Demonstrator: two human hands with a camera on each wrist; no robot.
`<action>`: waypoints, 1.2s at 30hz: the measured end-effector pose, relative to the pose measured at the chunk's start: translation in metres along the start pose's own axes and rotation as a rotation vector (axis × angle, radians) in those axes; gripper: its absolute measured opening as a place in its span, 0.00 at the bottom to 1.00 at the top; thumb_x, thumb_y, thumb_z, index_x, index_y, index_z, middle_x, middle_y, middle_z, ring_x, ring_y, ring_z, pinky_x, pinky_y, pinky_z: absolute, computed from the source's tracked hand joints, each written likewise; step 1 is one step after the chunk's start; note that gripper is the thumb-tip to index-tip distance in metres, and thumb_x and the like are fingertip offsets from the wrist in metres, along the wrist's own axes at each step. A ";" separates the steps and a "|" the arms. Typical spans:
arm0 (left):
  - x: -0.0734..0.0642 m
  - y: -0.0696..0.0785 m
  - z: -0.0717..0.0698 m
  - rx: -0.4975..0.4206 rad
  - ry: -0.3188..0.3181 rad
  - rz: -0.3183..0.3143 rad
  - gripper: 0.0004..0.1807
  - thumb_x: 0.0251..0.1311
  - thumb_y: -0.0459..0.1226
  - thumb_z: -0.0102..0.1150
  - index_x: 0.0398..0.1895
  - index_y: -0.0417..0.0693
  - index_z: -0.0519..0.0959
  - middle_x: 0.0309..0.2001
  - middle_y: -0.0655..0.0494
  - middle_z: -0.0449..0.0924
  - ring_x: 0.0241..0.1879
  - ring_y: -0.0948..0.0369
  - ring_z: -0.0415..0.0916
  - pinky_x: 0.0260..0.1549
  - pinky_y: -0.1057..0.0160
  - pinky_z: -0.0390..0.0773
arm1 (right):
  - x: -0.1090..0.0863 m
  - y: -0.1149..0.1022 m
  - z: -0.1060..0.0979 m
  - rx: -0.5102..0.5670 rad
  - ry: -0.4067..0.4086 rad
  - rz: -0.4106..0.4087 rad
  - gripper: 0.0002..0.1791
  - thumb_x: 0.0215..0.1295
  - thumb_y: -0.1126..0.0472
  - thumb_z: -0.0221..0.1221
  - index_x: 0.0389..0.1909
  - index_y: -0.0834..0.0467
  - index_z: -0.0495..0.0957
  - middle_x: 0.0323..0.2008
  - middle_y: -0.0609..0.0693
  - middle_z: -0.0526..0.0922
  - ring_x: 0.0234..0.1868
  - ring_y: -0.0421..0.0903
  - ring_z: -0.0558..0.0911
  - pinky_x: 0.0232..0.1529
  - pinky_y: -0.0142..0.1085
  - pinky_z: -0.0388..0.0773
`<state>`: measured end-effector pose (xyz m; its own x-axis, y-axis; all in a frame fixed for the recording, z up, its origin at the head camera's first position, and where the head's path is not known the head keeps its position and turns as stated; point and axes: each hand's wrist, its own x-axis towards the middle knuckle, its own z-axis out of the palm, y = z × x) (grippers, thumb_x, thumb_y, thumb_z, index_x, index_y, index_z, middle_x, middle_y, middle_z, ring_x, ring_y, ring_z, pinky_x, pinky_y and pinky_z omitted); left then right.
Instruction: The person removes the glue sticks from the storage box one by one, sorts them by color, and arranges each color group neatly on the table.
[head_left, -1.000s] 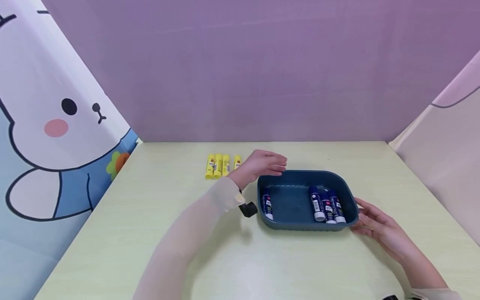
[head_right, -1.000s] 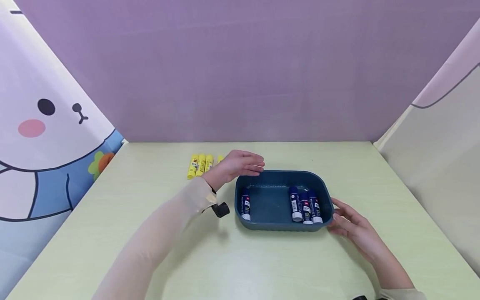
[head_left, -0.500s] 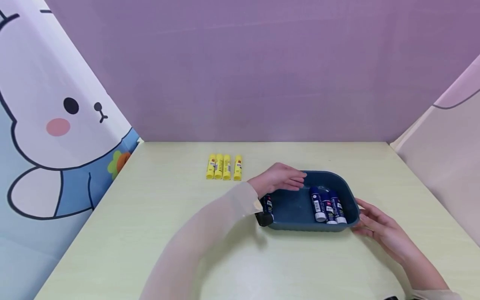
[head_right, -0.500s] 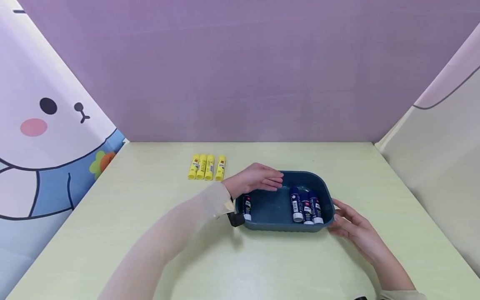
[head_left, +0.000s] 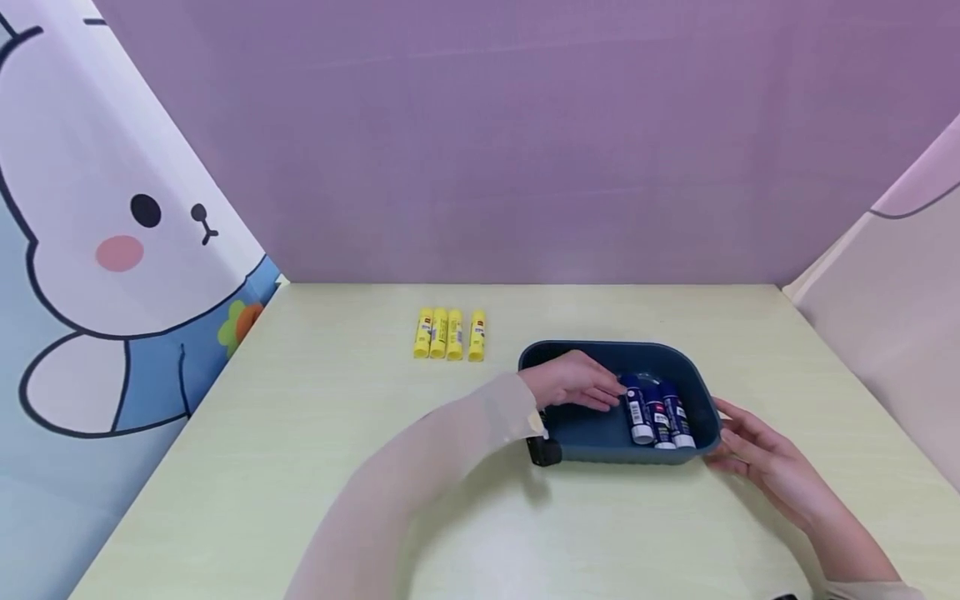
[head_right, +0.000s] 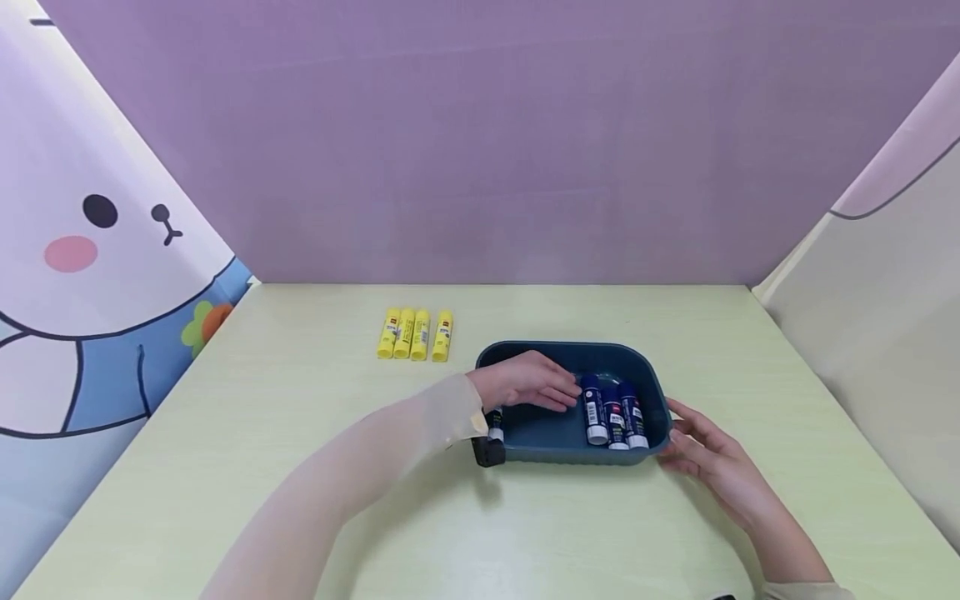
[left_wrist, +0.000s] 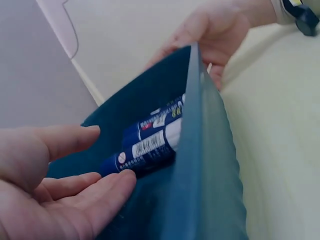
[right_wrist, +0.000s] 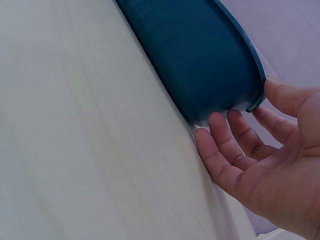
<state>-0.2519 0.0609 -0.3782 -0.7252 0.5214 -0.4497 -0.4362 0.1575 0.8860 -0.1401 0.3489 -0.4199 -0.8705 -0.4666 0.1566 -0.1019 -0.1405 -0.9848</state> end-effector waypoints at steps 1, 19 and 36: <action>0.000 0.000 0.001 0.016 -0.007 -0.006 0.15 0.59 0.27 0.67 0.49 0.29 0.80 0.41 0.44 0.85 0.43 0.50 0.85 0.43 0.56 0.85 | 0.000 0.000 0.000 0.000 0.002 0.000 0.30 0.79 0.74 0.36 0.73 0.48 0.65 0.51 0.49 0.78 0.47 0.44 0.83 0.48 0.35 0.83; 0.006 0.004 0.021 0.066 0.028 -0.066 0.17 0.59 0.29 0.69 0.49 0.29 0.79 0.47 0.43 0.83 0.46 0.51 0.83 0.47 0.53 0.83 | -0.003 0.002 0.000 -0.012 0.024 0.017 0.29 0.79 0.73 0.37 0.71 0.46 0.67 0.49 0.49 0.78 0.45 0.46 0.83 0.47 0.36 0.83; 0.010 0.001 0.035 0.068 -0.053 -0.039 0.29 0.60 0.27 0.66 0.64 0.33 0.68 0.51 0.40 0.79 0.48 0.48 0.81 0.50 0.49 0.81 | -0.003 -0.001 -0.002 0.011 -0.014 -0.006 0.30 0.78 0.75 0.35 0.73 0.48 0.65 0.50 0.50 0.78 0.47 0.46 0.83 0.49 0.36 0.83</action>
<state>-0.2404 0.0958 -0.3781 -0.6785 0.5569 -0.4791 -0.4254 0.2338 0.8743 -0.1383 0.3517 -0.4196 -0.8629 -0.4782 0.1634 -0.1015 -0.1526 -0.9831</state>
